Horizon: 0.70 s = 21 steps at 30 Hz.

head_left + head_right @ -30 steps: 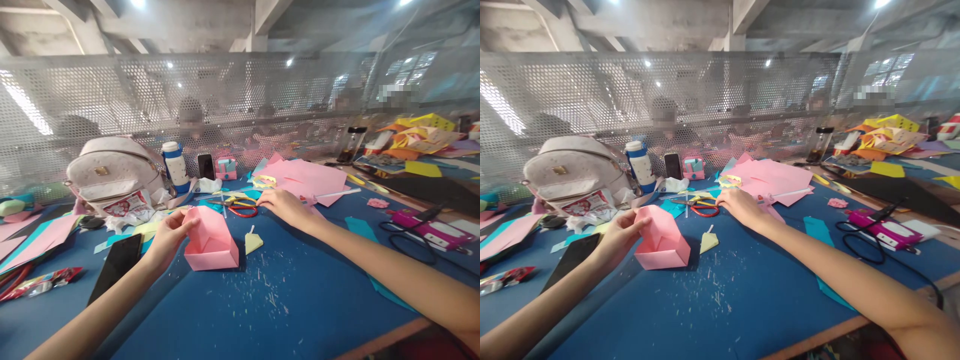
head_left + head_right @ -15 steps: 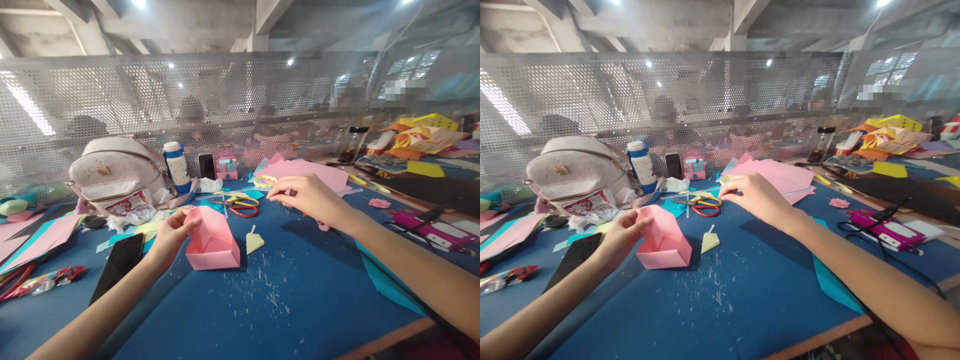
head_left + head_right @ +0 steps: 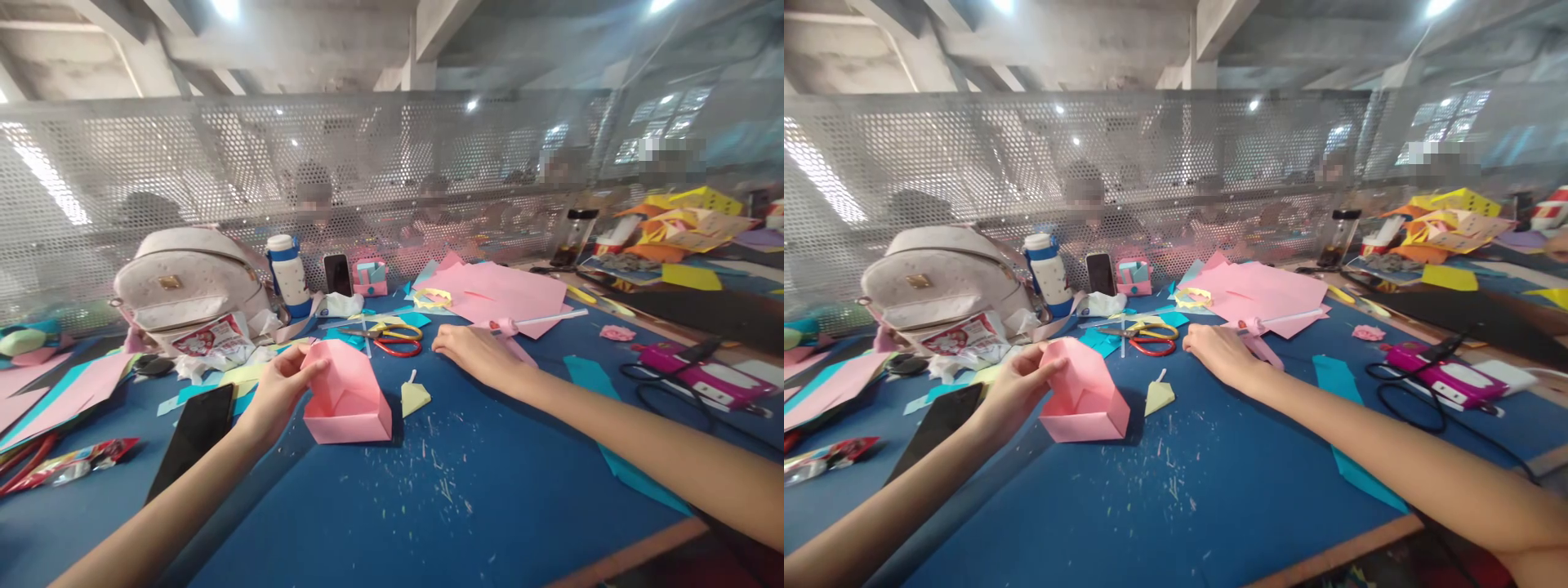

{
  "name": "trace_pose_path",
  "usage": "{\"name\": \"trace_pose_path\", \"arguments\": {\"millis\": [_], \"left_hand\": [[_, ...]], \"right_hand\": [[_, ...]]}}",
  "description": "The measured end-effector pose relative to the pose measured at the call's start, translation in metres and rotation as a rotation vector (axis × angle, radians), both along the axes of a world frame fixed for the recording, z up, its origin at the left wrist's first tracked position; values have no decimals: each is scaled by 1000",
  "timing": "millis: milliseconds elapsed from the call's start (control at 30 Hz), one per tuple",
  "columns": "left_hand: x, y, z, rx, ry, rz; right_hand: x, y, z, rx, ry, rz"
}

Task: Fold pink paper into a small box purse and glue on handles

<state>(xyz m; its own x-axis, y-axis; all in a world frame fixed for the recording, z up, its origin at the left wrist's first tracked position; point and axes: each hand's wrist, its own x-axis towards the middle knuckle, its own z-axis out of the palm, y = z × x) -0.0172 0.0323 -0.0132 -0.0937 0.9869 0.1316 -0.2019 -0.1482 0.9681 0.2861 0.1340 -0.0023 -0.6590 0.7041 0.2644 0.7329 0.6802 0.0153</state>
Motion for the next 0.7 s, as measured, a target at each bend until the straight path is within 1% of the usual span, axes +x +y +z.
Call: {"name": "trace_pose_path", "arguments": {"millis": [100, 200, 333, 400, 467, 567, 700], "left_hand": [[0, 0, 0, -8, 0, 15], [0, 0, 0, -6, -4, 17], [0, 0, -1, -12, -22, 22], [1, 0, -1, -11, -28, 14], [2, -1, -1, -10, -30, 4], [2, 0, -1, -2, -25, -10], [1, 0, -2, 7, -14, -17]], "right_hand": [[1, 5, -10, -9, 5, -5], [8, 1, -20, -8, 22, -2], [22, -11, -32, 2, 42, 81], [27, -17, -36, -22, 49, 106], [30, -22, -38, -96, 35, 92], [31, -33, -35, -221, -6, 86], [32, -50, -32, -303, -29, 120]]}}
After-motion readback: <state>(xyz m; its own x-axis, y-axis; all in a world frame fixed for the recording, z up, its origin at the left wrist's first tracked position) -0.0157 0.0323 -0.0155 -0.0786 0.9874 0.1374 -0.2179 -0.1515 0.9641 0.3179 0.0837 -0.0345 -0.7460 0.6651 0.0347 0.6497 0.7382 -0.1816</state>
